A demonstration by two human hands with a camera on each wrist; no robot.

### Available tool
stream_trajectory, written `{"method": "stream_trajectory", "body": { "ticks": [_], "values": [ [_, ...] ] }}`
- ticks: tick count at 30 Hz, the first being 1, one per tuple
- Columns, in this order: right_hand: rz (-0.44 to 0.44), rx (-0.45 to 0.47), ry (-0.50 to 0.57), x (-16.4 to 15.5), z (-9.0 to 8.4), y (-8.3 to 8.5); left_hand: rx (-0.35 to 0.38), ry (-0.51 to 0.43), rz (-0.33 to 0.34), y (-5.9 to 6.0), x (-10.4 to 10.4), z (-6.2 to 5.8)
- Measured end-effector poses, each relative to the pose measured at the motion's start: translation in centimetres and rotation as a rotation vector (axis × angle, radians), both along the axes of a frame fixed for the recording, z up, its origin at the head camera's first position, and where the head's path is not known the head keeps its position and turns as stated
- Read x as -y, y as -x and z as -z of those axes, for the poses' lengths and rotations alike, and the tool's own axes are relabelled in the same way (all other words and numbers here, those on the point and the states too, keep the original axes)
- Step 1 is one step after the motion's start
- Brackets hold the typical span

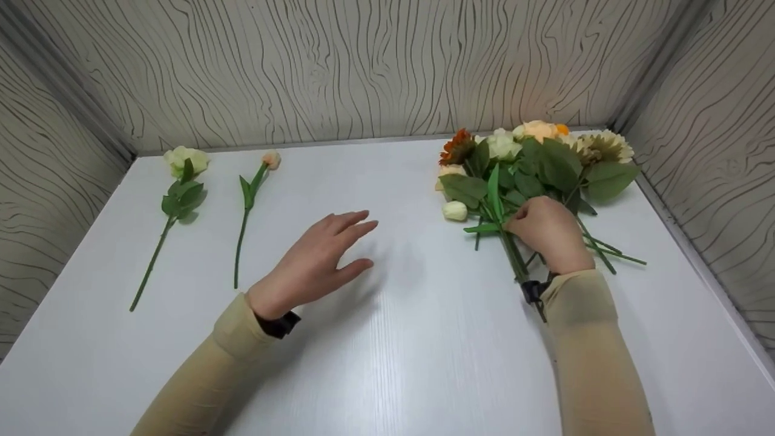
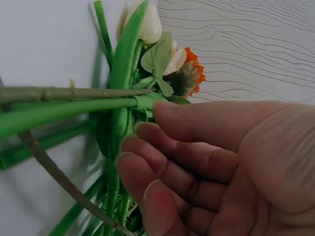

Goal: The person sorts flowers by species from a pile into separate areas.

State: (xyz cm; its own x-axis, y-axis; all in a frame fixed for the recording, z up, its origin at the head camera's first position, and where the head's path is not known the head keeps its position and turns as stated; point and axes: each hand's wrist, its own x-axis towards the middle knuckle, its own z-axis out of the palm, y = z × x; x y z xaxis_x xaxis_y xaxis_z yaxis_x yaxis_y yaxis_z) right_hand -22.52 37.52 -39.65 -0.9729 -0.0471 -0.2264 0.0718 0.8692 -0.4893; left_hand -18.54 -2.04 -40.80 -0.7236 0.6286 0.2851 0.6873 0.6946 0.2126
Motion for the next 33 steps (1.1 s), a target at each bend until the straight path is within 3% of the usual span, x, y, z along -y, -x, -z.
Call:
{"method": "stream_trajectory", "body": {
  "ticks": [11,27,33],
  "values": [
    [0.015,0.031,-0.041,1.4,0.8,-0.1,0.013,-0.024,0.031,-0.1,0.0,0.2],
    [-0.013,-0.118,-0.179,2.2,1.1,-0.5,0.049,-0.027,0.046,0.0,0.0,0.3],
    [-0.021,-0.100,-0.213,2.5,1.1,-0.6,0.068,-0.025,0.048,-0.1,0.1,0.4]
  ]
}}
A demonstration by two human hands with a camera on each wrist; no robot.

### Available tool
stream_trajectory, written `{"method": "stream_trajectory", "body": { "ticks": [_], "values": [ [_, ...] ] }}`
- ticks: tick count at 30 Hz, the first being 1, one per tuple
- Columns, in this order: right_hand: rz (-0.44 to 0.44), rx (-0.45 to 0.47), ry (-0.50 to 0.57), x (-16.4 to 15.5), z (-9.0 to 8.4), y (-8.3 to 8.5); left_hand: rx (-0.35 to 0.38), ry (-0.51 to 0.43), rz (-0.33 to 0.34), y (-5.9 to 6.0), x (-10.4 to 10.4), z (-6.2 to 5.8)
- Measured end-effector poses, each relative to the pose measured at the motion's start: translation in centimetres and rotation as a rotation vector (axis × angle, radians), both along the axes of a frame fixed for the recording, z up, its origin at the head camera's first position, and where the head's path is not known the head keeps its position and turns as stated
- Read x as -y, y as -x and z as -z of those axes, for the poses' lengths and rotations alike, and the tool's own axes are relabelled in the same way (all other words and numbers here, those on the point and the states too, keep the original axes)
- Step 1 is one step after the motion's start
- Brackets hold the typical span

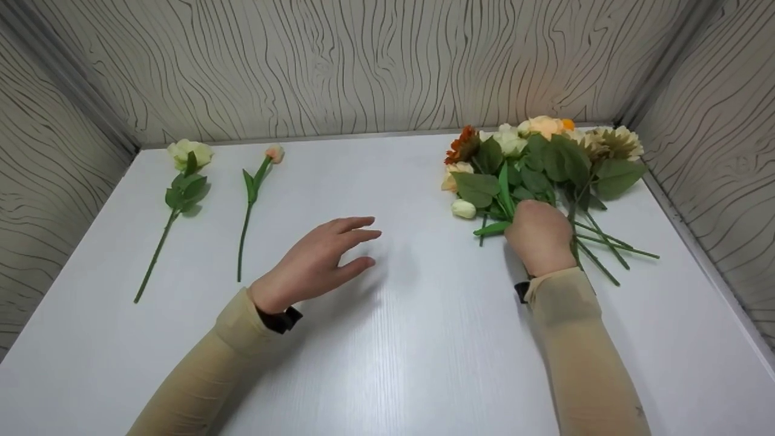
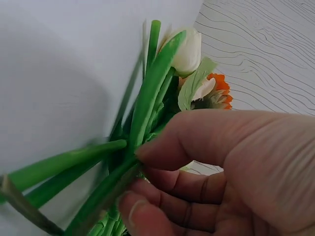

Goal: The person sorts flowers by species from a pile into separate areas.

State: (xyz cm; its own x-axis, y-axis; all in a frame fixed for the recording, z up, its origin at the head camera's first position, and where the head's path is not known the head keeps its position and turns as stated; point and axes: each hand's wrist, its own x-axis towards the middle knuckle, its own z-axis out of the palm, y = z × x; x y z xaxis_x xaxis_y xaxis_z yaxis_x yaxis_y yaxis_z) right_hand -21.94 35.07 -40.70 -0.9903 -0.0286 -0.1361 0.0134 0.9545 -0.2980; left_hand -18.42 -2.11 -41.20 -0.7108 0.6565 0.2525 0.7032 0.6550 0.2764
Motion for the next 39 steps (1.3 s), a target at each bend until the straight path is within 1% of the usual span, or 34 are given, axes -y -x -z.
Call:
{"method": "stream_trajectory", "body": {
  "ticks": [4,8,9,11,13,15,17,19,21,23,25,27,28,30,33,35,39],
  "values": [
    [0.019,-0.010,0.016,0.0,-0.4,-0.1,0.011,-0.008,0.006,0.1,0.0,0.0],
    [0.058,-0.076,0.068,0.0,-1.3,-0.6,0.012,-0.034,0.005,0.2,0.0,0.0],
    [0.069,-0.099,0.094,0.0,-1.5,-0.7,0.012,-0.050,0.001,0.2,0.1,0.0],
    [0.089,-0.116,0.168,0.0,-2.0,-0.8,0.024,-0.095,-0.014,0.2,0.1,-0.1],
    [0.111,-0.117,0.271,0.4,-2.5,-0.9,0.057,-0.152,-0.033,0.2,0.1,-0.1],
    [0.122,-0.113,0.408,1.2,-2.8,-0.8,0.131,-0.239,-0.050,0.1,0.0,-0.2],
    [0.126,-0.102,0.559,2.5,-2.8,-0.8,0.252,-0.340,-0.049,0.0,-0.2,-0.2],
    [0.108,-0.091,0.735,4.0,-2.6,-0.8,0.389,-0.435,-0.039,-0.2,-0.4,-0.1],
    [0.062,-0.071,0.898,5.6,-2.4,-0.8,0.540,-0.528,-0.024,-0.3,-0.7,0.2],
    [0.015,-0.040,1.053,7.2,-2.2,-0.8,0.672,-0.603,-0.016,-0.3,-1.1,0.5],
    [-0.031,-0.014,1.174,8.8,-2.1,-0.7,0.786,-0.682,-0.008,-0.4,-1.5,0.9],
    [-0.070,-0.002,1.259,10.1,-2.1,-0.6,0.871,-0.757,0.003,-0.5,-1.8,1.2],
    [-0.086,0.001,1.294,10.7,-2.0,-0.6,0.899,-0.786,0.008,-0.5,-2.0,1.4],
    [-0.115,0.004,1.328,11.6,-1.9,-0.6,0.938,-0.843,0.018,-0.5,-2.2,1.6],
    [-0.145,-0.001,1.345,12.7,-1.8,-0.7,0.947,-0.891,0.023,-0.5,-2.3,1.7],
    [-0.151,-0.002,1.346,13.1,-1.8,-0.8,0.943,-0.894,0.016,-0.5,-2.3,1.7],
    [-0.146,-0.010,1.388,13.2,-1.9,-0.8,0.957,-0.857,0.004,-0.6,-2.3,1.3]
  ]
}}
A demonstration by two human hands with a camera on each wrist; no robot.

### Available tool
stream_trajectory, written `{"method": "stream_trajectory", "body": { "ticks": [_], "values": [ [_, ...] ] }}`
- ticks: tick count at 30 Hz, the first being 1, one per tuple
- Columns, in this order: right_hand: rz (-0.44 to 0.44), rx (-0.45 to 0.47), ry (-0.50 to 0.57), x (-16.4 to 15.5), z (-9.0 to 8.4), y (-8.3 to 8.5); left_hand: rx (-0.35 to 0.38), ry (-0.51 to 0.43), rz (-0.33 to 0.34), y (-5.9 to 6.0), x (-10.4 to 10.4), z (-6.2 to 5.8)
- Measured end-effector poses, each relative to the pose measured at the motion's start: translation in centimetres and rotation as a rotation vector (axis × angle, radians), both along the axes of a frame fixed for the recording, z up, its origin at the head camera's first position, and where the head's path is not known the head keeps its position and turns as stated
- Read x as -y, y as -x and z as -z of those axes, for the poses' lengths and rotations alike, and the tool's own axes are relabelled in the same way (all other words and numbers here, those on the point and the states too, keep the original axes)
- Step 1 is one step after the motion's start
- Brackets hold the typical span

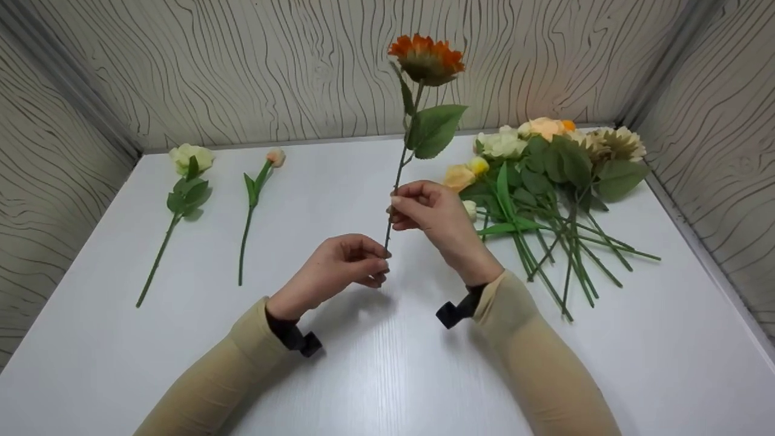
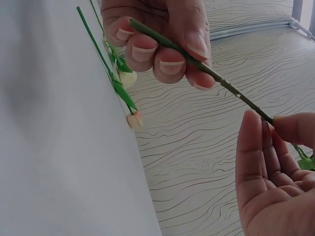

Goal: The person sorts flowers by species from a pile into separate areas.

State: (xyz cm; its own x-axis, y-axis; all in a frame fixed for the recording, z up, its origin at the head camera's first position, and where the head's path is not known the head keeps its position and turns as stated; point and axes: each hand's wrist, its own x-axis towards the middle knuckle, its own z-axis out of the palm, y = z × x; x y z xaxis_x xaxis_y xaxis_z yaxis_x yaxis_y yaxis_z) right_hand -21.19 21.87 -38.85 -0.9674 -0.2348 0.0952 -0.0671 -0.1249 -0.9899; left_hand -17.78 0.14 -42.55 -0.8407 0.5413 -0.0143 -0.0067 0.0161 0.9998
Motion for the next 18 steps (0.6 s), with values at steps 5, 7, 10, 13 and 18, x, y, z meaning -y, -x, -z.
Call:
{"method": "stream_trajectory", "body": {
  "ticks": [5,7,10,13,18],
  "values": [
    [0.045,0.018,0.157,-0.9,-0.2,0.3,0.013,0.055,0.059,-0.3,0.0,-0.1],
    [0.065,0.030,0.212,-1.4,-0.2,0.5,0.017,0.073,0.082,-0.3,0.0,0.0],
    [0.089,0.042,0.245,-1.6,-0.1,0.7,0.029,0.083,0.099,-0.4,0.0,0.2],
    [0.095,0.047,0.220,-1.5,0.0,0.7,0.021,0.074,0.079,-0.4,0.1,0.2],
    [0.092,0.046,0.126,-0.7,0.4,0.5,0.005,0.031,0.012,-0.1,0.1,0.0]
  ]
}}
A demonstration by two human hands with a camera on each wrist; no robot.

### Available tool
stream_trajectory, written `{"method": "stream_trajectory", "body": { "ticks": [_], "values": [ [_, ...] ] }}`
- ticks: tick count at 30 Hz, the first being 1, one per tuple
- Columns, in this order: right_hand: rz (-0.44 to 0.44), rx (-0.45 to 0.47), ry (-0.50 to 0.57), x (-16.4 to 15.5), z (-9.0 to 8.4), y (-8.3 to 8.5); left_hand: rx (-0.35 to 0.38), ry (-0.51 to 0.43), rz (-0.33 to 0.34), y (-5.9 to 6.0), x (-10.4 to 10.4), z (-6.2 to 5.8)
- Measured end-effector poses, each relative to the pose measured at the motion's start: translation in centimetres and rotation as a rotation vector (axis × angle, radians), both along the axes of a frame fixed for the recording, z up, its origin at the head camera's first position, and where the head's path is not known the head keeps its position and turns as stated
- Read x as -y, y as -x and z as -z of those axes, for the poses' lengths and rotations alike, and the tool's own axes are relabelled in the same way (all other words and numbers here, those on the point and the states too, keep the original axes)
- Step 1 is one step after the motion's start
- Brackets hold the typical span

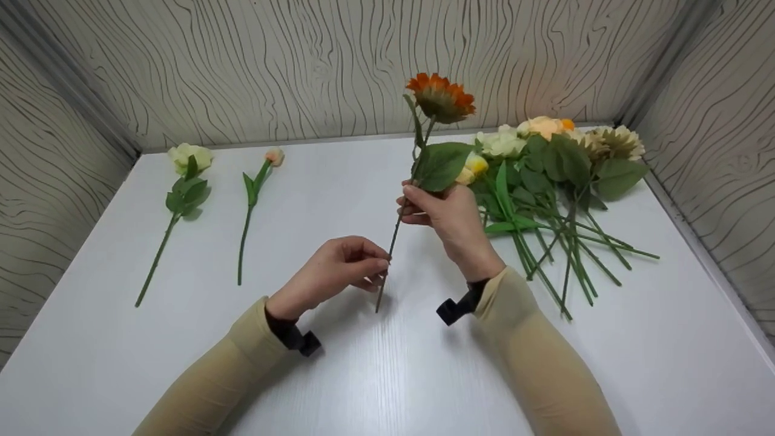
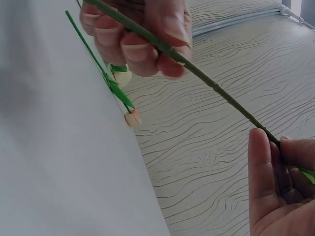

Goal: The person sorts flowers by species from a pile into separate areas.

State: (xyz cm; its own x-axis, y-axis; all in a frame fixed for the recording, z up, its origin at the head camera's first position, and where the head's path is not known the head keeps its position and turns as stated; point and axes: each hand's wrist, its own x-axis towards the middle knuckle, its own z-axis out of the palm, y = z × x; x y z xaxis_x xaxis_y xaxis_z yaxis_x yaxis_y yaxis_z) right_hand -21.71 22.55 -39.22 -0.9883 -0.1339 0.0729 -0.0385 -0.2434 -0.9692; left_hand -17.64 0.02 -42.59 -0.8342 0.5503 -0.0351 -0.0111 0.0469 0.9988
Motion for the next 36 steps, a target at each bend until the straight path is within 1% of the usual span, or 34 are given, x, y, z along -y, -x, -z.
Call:
{"method": "stream_trajectory", "body": {
  "ticks": [3,6,9,11,14,18,22,25,30,36],
  "values": [
    [-0.012,-0.011,-0.063,0.7,0.3,-0.2,-0.010,-0.007,-0.040,0.1,-0.1,0.1],
    [-0.018,-0.018,-0.104,1.2,0.6,-0.3,-0.025,-0.003,-0.069,0.1,-0.1,0.2],
    [-0.033,-0.017,-0.136,1.5,0.7,-0.4,-0.029,0.012,-0.079,0.3,0.0,0.2],
    [-0.050,-0.014,-0.170,1.4,0.8,-0.3,-0.026,0.035,-0.087,0.6,0.3,0.2],
    [-0.054,-0.009,-0.230,0.9,0.6,-0.1,-0.025,0.099,-0.105,1.6,0.9,-0.2],
    [-0.006,0.020,-0.266,-0.1,0.2,0.3,-0.017,0.206,-0.152,3.7,2.3,-0.5],
    [0.015,0.031,-0.252,-0.5,-0.1,0.6,0.013,0.290,-0.196,5.8,3.4,-0.2],
    [0.005,0.020,-0.246,-0.5,-0.1,0.6,0.040,0.347,-0.223,7.0,3.8,0.3],
    [-0.005,0.000,-0.245,-0.5,0.0,0.6,0.062,0.414,-0.262,8.0,3.8,1.0],
    [-0.017,-0.026,-0.253,-0.4,-0.1,0.5,0.058,0.416,-0.289,8.4,3.3,1.4]
  ]
}}
